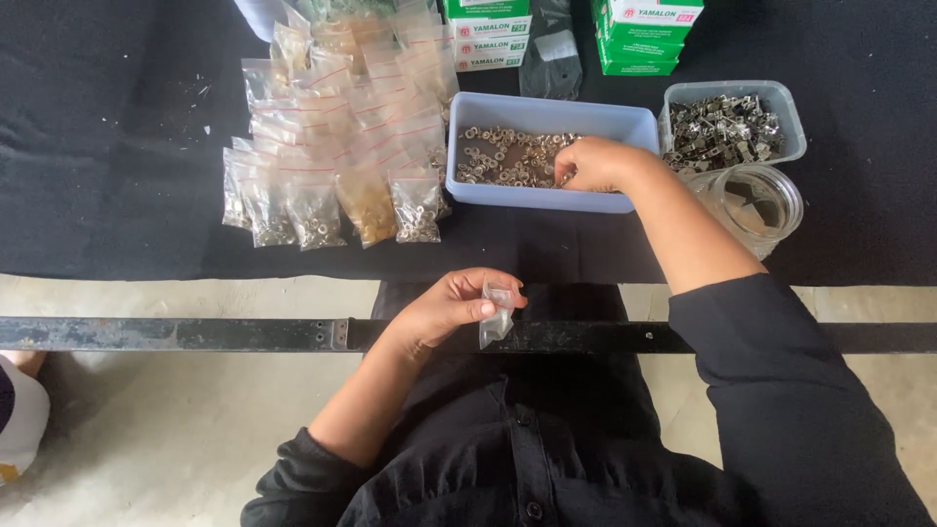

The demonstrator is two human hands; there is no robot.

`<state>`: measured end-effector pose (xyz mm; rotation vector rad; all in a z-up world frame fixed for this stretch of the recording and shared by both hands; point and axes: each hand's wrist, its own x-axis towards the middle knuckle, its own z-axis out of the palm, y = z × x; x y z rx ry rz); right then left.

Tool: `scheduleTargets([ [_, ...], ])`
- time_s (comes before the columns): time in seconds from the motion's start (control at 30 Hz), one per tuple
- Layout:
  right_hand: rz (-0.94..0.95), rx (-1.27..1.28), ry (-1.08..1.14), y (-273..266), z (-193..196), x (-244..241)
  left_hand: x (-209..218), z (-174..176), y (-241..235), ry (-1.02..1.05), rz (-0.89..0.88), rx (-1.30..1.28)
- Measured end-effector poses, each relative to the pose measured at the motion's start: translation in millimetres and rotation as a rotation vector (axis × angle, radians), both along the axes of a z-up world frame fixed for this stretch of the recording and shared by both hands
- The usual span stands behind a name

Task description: Picking up small metal components from a container and placing them into small plastic zip-lock bags.

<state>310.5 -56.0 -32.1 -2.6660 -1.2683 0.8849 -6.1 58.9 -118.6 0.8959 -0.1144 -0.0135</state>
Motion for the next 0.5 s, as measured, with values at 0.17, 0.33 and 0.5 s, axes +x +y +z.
scheduleTargets([
  [0.17, -0.010, 0.074, 0.045, -3, -19, 19, 11, 20, 10, -0.005, 0.064, -0.095],
  [0.33, -0.038, 0.089, 0.074, -11, 4, 6, 45, 75, 45, -0.167, 0.303, 0.049],
  [0.5, -0.008, 0.053, 0.037, -10, -22, 23, 107, 116, 69, -0.169, 0.407, 0.358],
])
